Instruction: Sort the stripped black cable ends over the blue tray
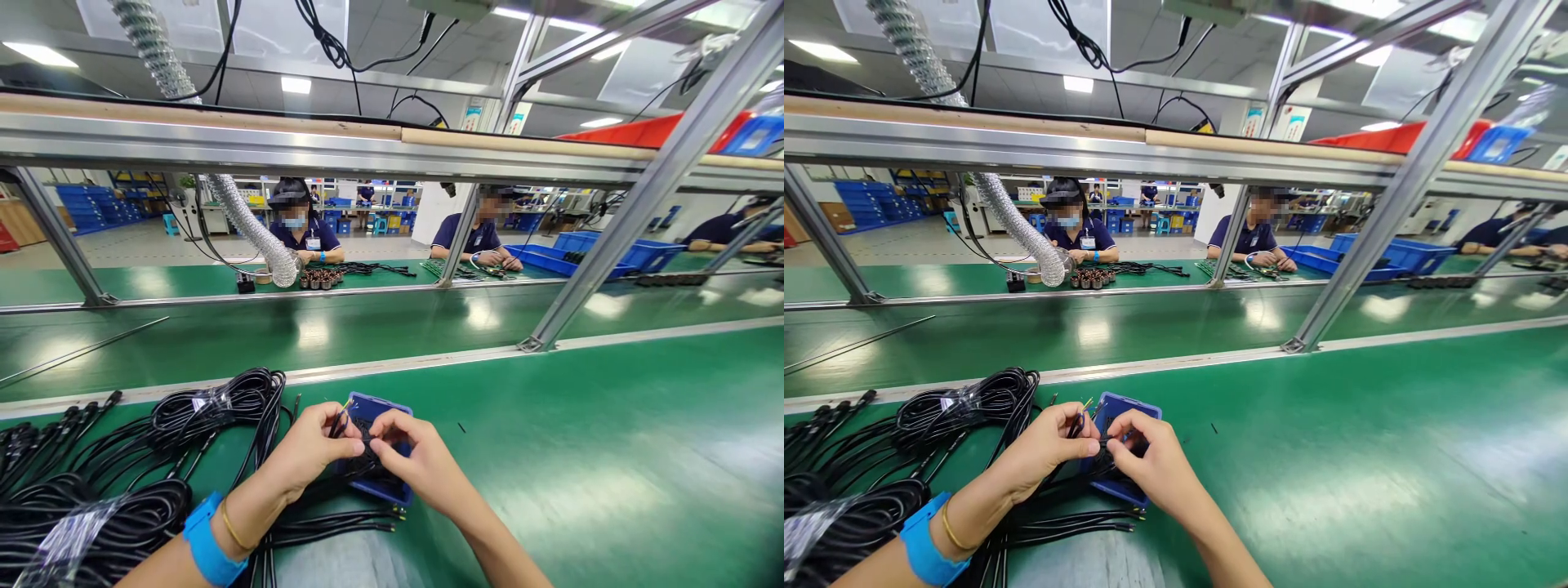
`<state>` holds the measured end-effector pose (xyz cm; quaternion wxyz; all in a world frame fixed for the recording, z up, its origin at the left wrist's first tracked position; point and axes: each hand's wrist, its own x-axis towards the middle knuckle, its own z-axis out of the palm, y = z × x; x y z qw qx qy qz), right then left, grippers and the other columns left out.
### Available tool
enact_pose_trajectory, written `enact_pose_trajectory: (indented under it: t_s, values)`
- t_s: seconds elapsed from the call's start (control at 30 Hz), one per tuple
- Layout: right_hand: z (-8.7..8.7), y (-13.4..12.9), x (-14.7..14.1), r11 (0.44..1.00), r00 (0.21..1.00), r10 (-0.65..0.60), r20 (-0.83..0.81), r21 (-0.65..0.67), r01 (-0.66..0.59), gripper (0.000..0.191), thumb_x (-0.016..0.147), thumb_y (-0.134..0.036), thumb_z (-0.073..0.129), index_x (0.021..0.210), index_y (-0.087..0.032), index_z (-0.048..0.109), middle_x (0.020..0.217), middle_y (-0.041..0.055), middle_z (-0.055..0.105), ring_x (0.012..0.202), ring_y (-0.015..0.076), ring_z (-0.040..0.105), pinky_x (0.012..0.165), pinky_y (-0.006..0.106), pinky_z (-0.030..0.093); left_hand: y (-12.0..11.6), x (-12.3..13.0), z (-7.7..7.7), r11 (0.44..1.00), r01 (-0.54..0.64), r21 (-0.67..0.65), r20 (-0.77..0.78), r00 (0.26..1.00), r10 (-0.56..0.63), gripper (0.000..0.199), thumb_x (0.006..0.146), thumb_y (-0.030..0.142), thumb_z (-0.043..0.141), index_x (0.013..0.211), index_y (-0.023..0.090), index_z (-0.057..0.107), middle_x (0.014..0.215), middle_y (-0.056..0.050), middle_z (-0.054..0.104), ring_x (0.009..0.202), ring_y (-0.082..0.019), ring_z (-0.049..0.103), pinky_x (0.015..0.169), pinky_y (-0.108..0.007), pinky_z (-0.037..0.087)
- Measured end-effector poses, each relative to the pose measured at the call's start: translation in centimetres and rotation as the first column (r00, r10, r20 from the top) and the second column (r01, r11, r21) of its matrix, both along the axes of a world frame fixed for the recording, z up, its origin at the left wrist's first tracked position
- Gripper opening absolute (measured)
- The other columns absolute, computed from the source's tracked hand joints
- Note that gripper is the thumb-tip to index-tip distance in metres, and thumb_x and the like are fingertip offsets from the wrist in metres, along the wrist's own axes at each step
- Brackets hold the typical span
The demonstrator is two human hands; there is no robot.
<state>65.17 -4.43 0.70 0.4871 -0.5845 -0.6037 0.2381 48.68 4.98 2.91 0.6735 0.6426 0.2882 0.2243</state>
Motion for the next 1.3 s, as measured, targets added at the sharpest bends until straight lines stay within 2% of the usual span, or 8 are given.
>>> enact_pose_trajectory:
  t_s: [0.13,0.4,0.57,0.83,0.9,1.0,1.07,1.3]
  values:
    - [-0.3,0.0,0.0,1.0,1.0,0.026,0.004,0.005,-0.026,0.006,0.08,-0.014,0.06,0.082,-0.019,0.062,0.078,-0.0001,0.067,0.065,0.0128,0.059,0.06,0.022,0.047,0.1,-0.4,0.3,0.991,0.122,-0.055,-0.004,0.992,-0.123,0.023,0.058,0.011,0.073,0.073,0.016,0.056,0.072,0.004,0.059,0.072,-0.013,0.057,0.073,-0.028,0.044]
    - [-0.5,0.4,-0.4,0.961,0.993,0.102,0.05,0.251,-0.112,0.011,0.088,-0.016,0.061,0.084,-0.02,0.071,0.08,0.0029,0.072,0.076,0.0156,0.066,0.072,0.027,0.05,0.1,-0.2,0.1,0.992,0.029,-0.124,0.046,0.999,-0.024,0.028,0.054,0.01,0.073,0.069,0.017,0.051,0.072,0.001,0.066,0.068,-0.019,0.069,0.065,-0.03,0.05]
    - [-0.6,0.3,-0.4,0.97,0.994,0.047,0.101,0.234,-0.07,0.017,0.083,-0.021,0.07,0.1,-0.021,0.069,0.088,0.0029,0.074,0.076,0.0165,0.067,0.073,0.027,0.051,0.3,-0.3,0.2,0.995,0.011,-0.094,0.053,0.999,-0.006,0.024,0.055,0.011,0.074,0.07,0.015,0.056,0.07,0.001,0.066,0.064,-0.016,0.066,0.062,-0.027,0.049]
    - [-0.6,0.4,-0.2,0.985,0.983,-0.019,0.181,0.173,-0.012,0.012,0.09,-0.028,0.06,0.092,-0.021,0.07,0.086,0.0025,0.073,0.079,0.017,0.067,0.073,0.026,0.049,0.3,-0.1,0.1,0.994,-0.005,-0.108,0.042,0.999,0.01,0.024,0.054,0.017,0.075,0.069,0.015,0.057,0.067,0.001,0.062,0.066,-0.018,0.063,0.066,-0.03,0.046]
    - [0.0,0.5,0.4,0.996,0.939,-0.068,0.336,0.081,0.043,0.016,0.092,-0.03,0.058,0.1,-0.022,0.07,0.097,0.0038,0.074,0.088,0.0185,0.065,0.08,0.028,0.048,0.7,0.0,0.0,0.995,-0.097,-0.035,0.038,0.994,0.098,0.02,0.054,0.015,0.073,0.068,0.015,0.058,0.068,0.002,0.06,0.068,-0.016,0.057,0.07,-0.029,0.042]
    - [0.6,0.9,1.0,0.979,0.708,-0.04,0.705,-0.113,0.168,0.016,0.09,-0.025,0.061,0.102,-0.023,0.073,0.098,0.0058,0.075,0.095,0.0234,0.062,0.082,0.034,0.044,1.2,0.1,-0.3,0.978,-0.208,0.013,0.059,0.977,0.207,0.019,0.054,0.014,0.069,0.067,0.017,0.054,0.069,0.004,0.054,0.072,-0.014,0.05,0.073,-0.026,0.038]
    - [0.5,1.5,0.9,0.963,0.582,0.058,0.811,-0.2,0.182,0.009,0.08,-0.02,0.072,0.088,-0.02,0.077,0.086,0.0084,0.077,0.092,0.027,0.061,0.078,0.036,0.041,1.2,0.2,-0.4,0.969,-0.245,0.024,0.066,0.968,0.244,0.017,0.055,0.015,0.066,0.066,0.018,0.052,0.069,0.005,0.049,0.072,-0.013,0.046,0.072,-0.025,0.036]
    - [-0.3,2.8,-0.2,0.972,0.539,0.093,0.837,-0.194,0.134,0.021,0.075,-0.005,0.068,0.059,-0.016,0.072,0.062,0.0114,0.071,0.077,0.0254,0.061,0.07,0.034,0.037,0.2,0.3,0.2,0.99,-0.136,-0.048,0.049,0.989,0.139,0.012,0.064,0.025,0.062,0.067,0.018,0.053,0.061,0.005,0.049,0.06,-0.012,0.046,0.059,-0.025,0.035]
